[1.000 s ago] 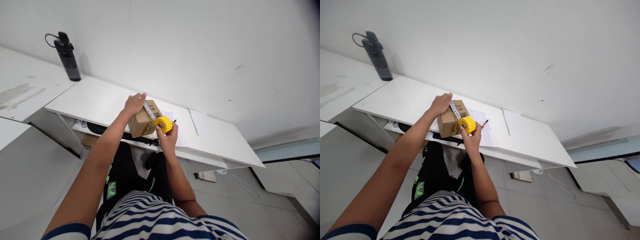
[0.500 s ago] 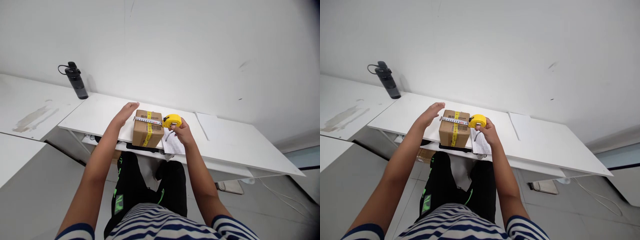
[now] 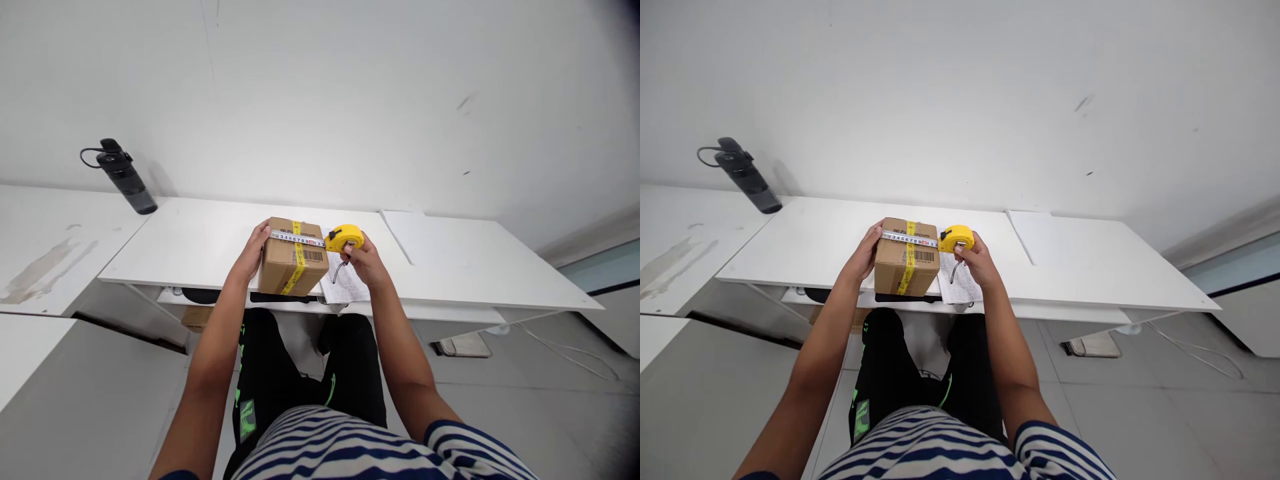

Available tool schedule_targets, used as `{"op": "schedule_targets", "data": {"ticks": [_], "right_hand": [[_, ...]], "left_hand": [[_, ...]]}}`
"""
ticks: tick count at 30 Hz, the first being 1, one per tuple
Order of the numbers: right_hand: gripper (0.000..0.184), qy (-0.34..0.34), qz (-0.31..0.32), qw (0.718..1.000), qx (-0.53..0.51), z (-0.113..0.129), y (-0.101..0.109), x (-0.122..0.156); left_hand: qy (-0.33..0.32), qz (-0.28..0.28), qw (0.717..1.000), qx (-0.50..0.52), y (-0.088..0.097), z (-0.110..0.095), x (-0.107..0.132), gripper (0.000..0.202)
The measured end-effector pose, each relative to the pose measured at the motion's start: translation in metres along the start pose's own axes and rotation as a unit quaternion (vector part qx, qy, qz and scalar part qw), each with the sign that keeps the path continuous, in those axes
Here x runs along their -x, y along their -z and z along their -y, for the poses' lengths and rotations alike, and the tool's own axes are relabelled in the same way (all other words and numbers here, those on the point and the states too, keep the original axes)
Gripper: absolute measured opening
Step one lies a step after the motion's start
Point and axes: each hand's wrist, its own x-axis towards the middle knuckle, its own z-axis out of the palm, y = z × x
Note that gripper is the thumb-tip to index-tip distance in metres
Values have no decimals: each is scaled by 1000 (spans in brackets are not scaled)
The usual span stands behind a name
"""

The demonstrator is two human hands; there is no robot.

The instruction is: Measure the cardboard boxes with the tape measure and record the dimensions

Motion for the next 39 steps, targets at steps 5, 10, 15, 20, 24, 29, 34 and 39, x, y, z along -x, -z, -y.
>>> {"op": "schedule_targets", "data": {"ticks": [5, 10, 15, 20, 24, 29, 34, 39], "right_hand": [[48, -2, -16, 1000, 1, -1, 1, -2], [53, -1, -22, 1000, -18, -7, -6, -5], [54, 20, -9, 999, -29, -5, -31, -8], [54, 62, -97, 992, -46, 16, -43, -9], [54, 125, -257, 958, -35, 16, 2, 8], [56, 107, -462, 863, 172, -15, 101, 38], [38, -12, -412, 830, 376, -34, 174, 37], [44, 33, -160, 797, 582, -44, 206, 12]], "left_hand": [[6, 5, 999, 40, 1, 9, -1, 78], [-1, -20, 1000, 15, 3, 18, 2, 80], [8, -65, 997, -46, 16, 18, 5, 73], [6, -189, 967, -170, 10, -24, 53, 60], [-121, -204, 918, -317, -16, -35, 110, 62], [-183, -107, 865, -455, -38, 11, 112, 62], [-266, -165, 795, -519, -38, 49, 52, 54], [-249, -204, 773, -546, -19, 42, 4, 58]]}}
